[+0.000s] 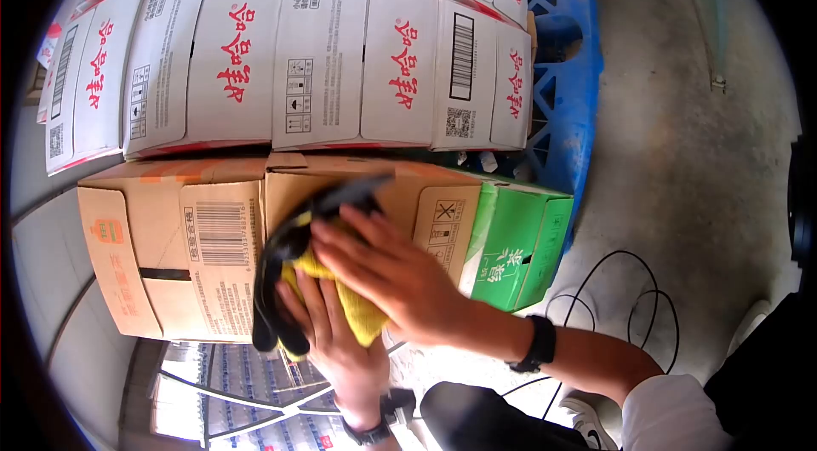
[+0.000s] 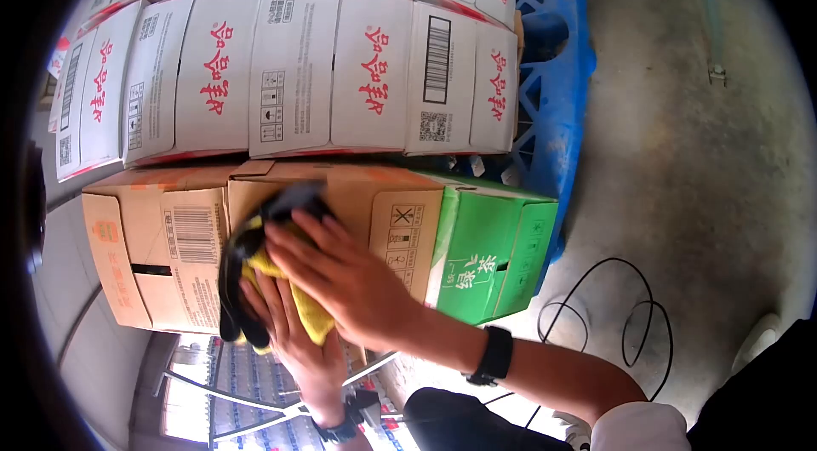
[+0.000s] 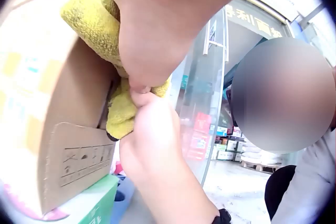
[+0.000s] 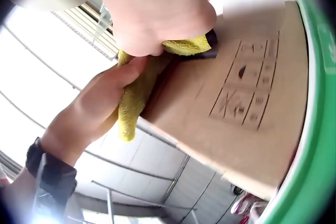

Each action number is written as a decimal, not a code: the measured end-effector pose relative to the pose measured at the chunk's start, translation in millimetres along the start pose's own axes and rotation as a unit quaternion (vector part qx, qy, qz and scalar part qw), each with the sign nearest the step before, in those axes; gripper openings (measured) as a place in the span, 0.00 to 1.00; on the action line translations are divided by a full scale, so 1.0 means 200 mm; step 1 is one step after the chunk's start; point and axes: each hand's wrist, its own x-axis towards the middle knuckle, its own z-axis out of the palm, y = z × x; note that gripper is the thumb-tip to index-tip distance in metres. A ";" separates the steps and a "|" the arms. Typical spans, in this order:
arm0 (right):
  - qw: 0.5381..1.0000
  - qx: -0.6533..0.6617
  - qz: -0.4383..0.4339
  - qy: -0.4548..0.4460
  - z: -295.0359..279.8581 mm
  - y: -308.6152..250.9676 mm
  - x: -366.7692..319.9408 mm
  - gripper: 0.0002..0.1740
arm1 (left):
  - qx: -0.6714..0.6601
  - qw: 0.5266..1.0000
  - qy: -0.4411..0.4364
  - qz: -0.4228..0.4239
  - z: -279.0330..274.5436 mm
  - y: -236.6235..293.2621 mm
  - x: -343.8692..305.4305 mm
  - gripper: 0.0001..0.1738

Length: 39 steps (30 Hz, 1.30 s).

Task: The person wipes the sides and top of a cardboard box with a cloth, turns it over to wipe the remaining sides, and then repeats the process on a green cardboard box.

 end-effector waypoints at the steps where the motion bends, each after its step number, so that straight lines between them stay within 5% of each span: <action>1: 0.999 0.030 0.012 -0.007 0.04 -0.03 -0.05 0.34 | -0.003 1.000 -0.009 -0.014 0.00 -0.02 -0.07 0.36; 3: 0.999 0.027 0.019 -0.036 0.09 -0.09 -0.12 0.32 | -0.013 0.999 -0.015 -0.024 -0.01 -0.05 -0.17 0.36; 5: 0.997 0.052 0.025 -0.054 0.13 -0.13 -0.15 0.45 | -0.035 0.998 -0.014 -0.042 -0.02 -0.07 -0.25 0.36; 13: 0.996 0.044 0.019 -0.072 0.13 -0.13 -0.15 0.53 | -0.061 0.996 -0.019 -0.057 -0.01 -0.06 -0.26 0.36; 35: 0.998 0.036 0.006 -0.056 0.15 -0.09 -0.20 0.31 | -0.096 0.993 -0.008 -0.072 0.10 -0.07 -0.34 0.48; 39: 0.999 0.021 0.007 -0.041 0.15 -0.10 -0.22 0.31 | -0.099 0.994 0.016 -0.034 0.11 -0.09 -0.35 0.40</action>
